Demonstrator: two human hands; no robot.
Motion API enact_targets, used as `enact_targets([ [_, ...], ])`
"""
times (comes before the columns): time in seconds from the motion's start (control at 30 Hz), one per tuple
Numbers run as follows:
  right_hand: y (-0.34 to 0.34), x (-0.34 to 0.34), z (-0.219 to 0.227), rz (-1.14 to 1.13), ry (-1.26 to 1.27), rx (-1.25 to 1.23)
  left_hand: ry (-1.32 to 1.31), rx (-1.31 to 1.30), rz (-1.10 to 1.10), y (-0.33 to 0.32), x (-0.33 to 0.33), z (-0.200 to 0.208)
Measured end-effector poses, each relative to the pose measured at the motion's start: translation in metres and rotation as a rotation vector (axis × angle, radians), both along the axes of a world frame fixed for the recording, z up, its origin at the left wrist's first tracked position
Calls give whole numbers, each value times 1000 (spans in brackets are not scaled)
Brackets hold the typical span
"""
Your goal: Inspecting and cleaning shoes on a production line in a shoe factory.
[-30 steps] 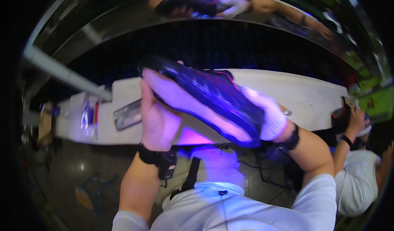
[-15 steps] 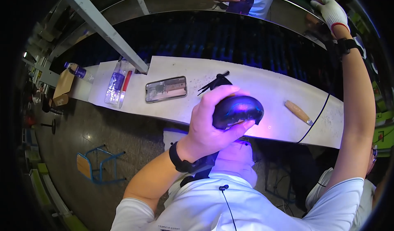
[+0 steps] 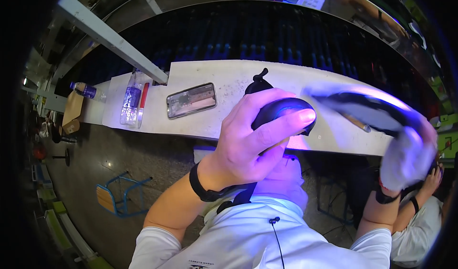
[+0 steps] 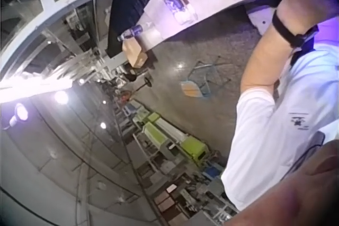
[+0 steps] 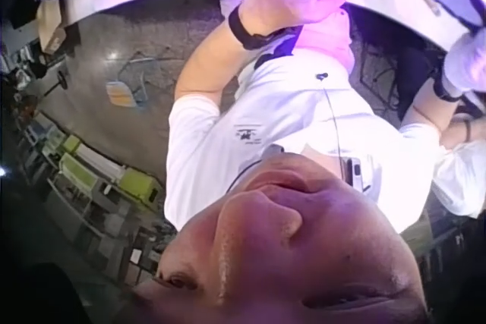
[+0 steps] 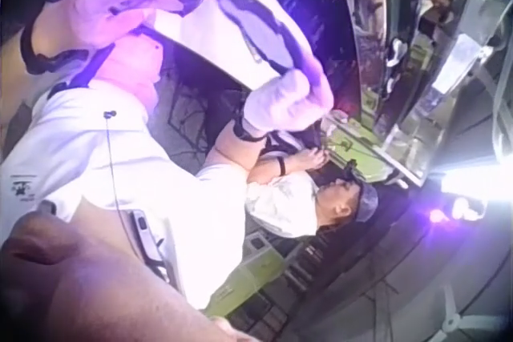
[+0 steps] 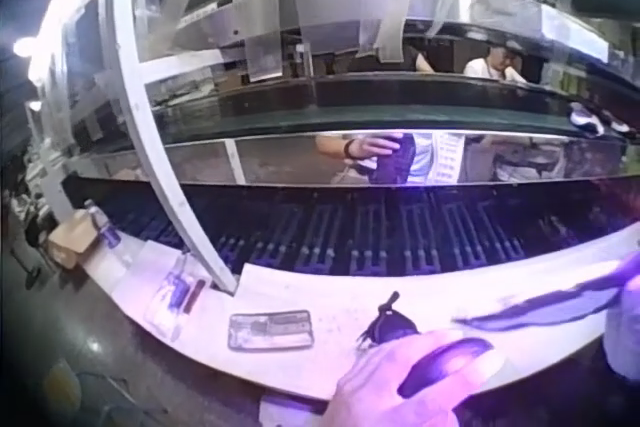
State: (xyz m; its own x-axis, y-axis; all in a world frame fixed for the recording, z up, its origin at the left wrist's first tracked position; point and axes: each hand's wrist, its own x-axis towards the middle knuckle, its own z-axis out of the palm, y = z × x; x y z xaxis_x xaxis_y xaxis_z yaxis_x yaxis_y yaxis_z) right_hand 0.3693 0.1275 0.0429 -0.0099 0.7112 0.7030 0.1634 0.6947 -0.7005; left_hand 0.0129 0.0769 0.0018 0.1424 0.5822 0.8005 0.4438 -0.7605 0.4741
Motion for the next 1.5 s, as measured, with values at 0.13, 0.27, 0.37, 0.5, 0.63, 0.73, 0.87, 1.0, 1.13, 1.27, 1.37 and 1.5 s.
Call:
enact_targets([
  [0.13, -7, -55, -46, 82, 257, -418, -203, -68, -80, -3, 5, -5],
  [0.27, -20, -76, -42, 157, 426, -459, -265, -44, -130, -4, 10, -14],
  [0.37, -31, -81, -24, 347, 298, -391, -271, -49, -130, -7, 11, -17],
  [0.5, -41, -106, -22, 550, 172, -444, -241, -81, -60, -19, 10, -11],
  [0.63, -48, -130, -32, 678, 279, -632, -173, -154, -28, -36, 4, 0],
  [0.73, -54, -139, -33, 686, 331, -582, -112, -292, -38, -51, -3, 5],
  [0.87, -69, -147, -35, 637, 438, -618, -319, -398, -134, -74, 1, 3],
  [1.0, -80, -147, -44, 598, 348, -499, -521, -480, -162, -95, 16, -7],
  [1.13, -85, -141, -51, 579, 204, -377, -630, -526, -110, -108, 27, -12],
  [1.27, -85, -139, -55, 592, 111, -318, -621, -512, -92, -114, 28, -15],
  [1.37, -85, -139, -57, 613, 86, -279, -550, -503, -107, -116, 24, -21],
  [1.5, -86, -137, -53, 596, 64, -248, -560, -432, -124, -116, 26, -31],
])
